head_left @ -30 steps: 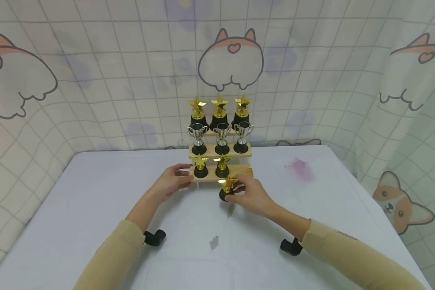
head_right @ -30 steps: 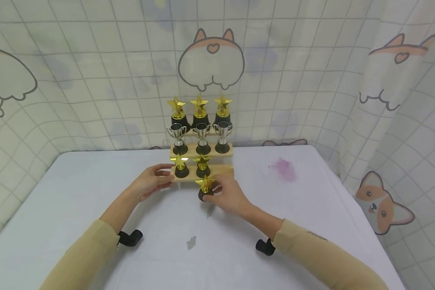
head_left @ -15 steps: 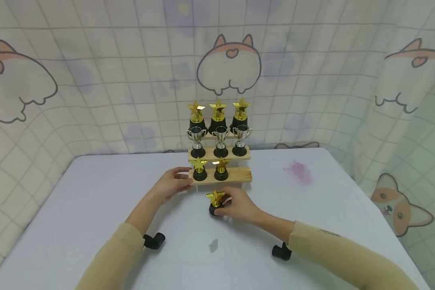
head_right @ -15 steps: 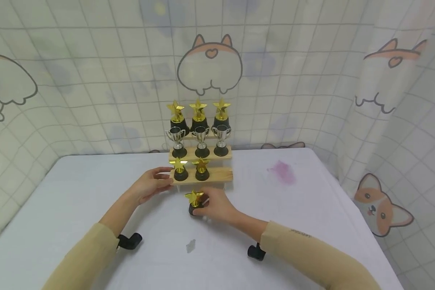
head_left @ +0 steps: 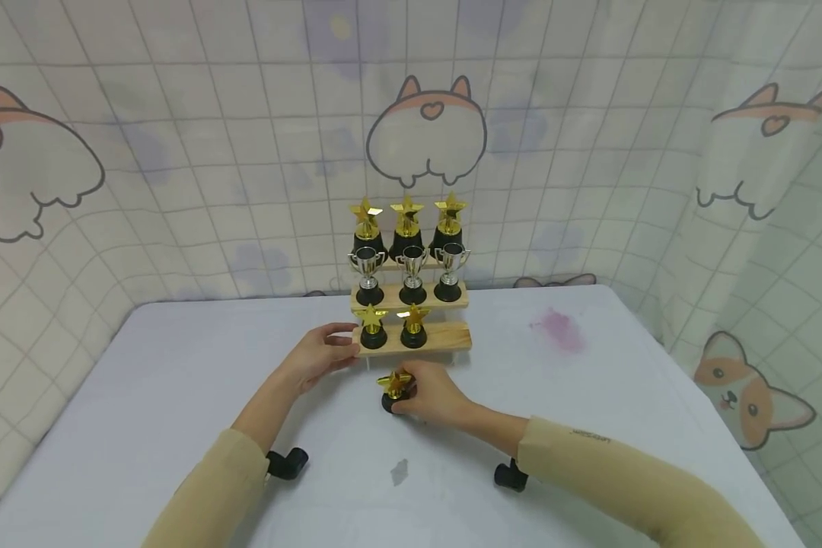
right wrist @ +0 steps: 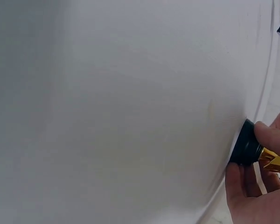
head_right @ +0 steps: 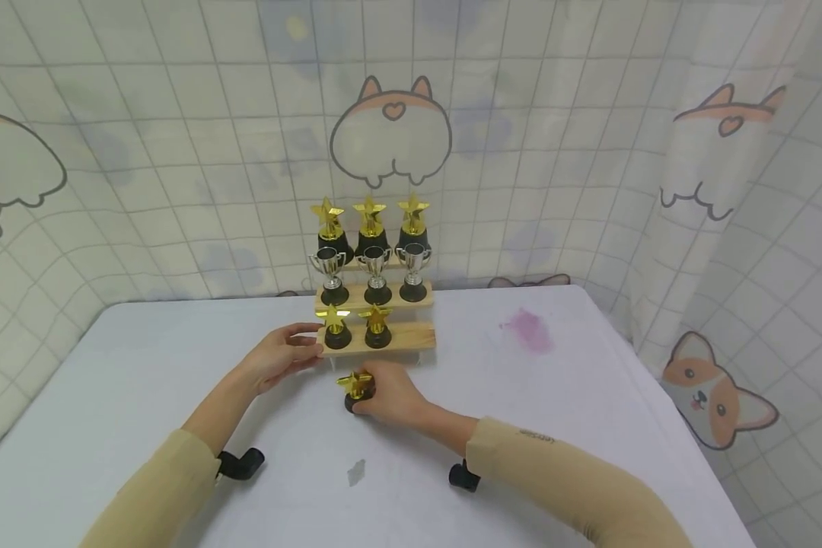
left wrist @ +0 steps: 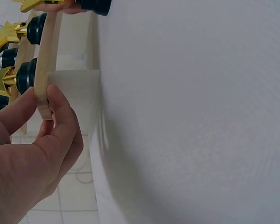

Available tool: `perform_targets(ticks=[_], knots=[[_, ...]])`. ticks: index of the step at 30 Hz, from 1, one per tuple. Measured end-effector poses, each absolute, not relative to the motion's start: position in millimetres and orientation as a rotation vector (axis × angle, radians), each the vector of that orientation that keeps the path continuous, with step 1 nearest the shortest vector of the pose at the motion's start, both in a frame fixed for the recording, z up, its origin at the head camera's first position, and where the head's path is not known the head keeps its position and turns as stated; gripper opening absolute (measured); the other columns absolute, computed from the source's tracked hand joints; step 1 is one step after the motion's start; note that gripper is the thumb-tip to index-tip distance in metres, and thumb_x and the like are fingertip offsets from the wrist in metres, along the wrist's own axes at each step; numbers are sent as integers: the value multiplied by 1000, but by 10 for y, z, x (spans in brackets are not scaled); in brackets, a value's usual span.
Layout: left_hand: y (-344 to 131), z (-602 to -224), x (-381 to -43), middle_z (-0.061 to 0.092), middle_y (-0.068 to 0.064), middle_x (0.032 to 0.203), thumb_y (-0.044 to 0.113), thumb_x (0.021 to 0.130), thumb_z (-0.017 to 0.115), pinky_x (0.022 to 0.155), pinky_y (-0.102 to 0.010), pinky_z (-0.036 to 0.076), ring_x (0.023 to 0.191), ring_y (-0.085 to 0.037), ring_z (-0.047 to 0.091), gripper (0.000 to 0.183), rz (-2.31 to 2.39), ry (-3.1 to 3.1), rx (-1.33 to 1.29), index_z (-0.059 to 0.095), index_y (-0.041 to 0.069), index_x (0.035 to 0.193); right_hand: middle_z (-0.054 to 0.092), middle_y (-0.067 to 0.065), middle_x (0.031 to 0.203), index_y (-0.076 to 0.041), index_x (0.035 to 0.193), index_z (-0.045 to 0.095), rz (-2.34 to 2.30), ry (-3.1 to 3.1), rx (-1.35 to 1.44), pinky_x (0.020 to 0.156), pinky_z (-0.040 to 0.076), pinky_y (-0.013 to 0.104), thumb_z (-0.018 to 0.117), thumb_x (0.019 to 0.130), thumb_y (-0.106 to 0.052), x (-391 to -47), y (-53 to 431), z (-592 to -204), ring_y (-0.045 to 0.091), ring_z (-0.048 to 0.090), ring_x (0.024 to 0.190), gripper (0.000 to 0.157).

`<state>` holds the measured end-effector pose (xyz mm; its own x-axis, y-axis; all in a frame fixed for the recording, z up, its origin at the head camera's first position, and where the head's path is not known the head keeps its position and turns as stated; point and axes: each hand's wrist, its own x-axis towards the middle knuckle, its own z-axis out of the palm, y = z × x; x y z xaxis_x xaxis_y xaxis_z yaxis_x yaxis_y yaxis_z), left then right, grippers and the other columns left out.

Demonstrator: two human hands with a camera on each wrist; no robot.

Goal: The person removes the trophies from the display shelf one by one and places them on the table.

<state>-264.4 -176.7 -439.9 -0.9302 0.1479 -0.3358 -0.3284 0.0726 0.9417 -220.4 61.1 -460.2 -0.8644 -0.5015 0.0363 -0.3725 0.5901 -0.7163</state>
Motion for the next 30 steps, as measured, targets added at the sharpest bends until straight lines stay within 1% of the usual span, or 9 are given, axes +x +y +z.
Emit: perform_targets(ticks=[4, 10, 15, 19, 24, 26, 30], knots=[[-1784, -4408, -2610, 50, -22, 131, -3, 98, 66, 98, -39, 53, 103, -24, 64, 58, 1912, 2002, -192, 43, 1, 152, 65, 0, 98, -4, 109, 66, -1104, 2675, -727, 76, 54, 26, 89, 81, -10, -2205, 519, -4634, 13, 63, 87, 37], [-1820, -4422, -2603, 51, -22, 130, -2, 98, 65, 97, -40, 53, 101, -24, 65, 57, 1929, 2010, -182, 43, 0, 151, 66, 0, 99, -4, 114, 67, -1079, 2726, -726, 78, 53, 28, 88, 82, -12, -2236, 392, -4635, 14, 62, 89, 39], [-1838, -4433, -2608, 51, -23, 130, -2, 99, 65, 95, -38, 54, 102, -25, 65, 57, 1929, 2014, -163, 43, -1, 151, 67, 0, 100, -5, 114, 67, -1079, 2743, -736, 79, 53, 29, 87, 83, -12, -2259, 327, -4625, 13, 62, 89, 38], [-1835, -4425, -2615, 51, -23, 131, -1, 99, 65, 94, -36, 55, 104, -25, 64, 57, 1927, 2014, -159, 43, 0, 151, 69, 3, 106, -4, 119, 66, -1068, 2740, -739, 84, 54, 30, 86, 85, -11, -2265, 288, -4593, 14, 63, 94, 40], [-1815, -4393, -2631, 52, -24, 131, -2, 99, 65, 95, -37, 54, 104, -25, 65, 57, 1935, 2015, -149, 43, -1, 151, 69, 8, 118, -2, 128, 64, -1044, 2752, -733, 94, 53, 33, 84, 87, -9, -2281, 244, -4549, 19, 64, 107, 46], [-1807, -4386, -2636, 52, -24, 131, -2, 99, 65, 95, -37, 54, 103, -25, 65, 57, 1936, 2009, -144, 43, -2, 151, 69, 8, 119, -2, 128, 64, -1031, 2760, -728, 95, 53, 34, 84, 86, -9, -2289, 234, -4544, 19, 64, 109, 47], [-1792, -4384, -2636, 52, -23, 130, -2, 98, 66, 94, -36, 55, 103, -25, 65, 57, 1932, 2000, -163, 44, 0, 151, 69, 7, 116, -3, 128, 64, -1019, 2768, -726, 93, 53, 33, 85, 85, -10, -2287, 238, -4545, 17, 64, 105, 48]])
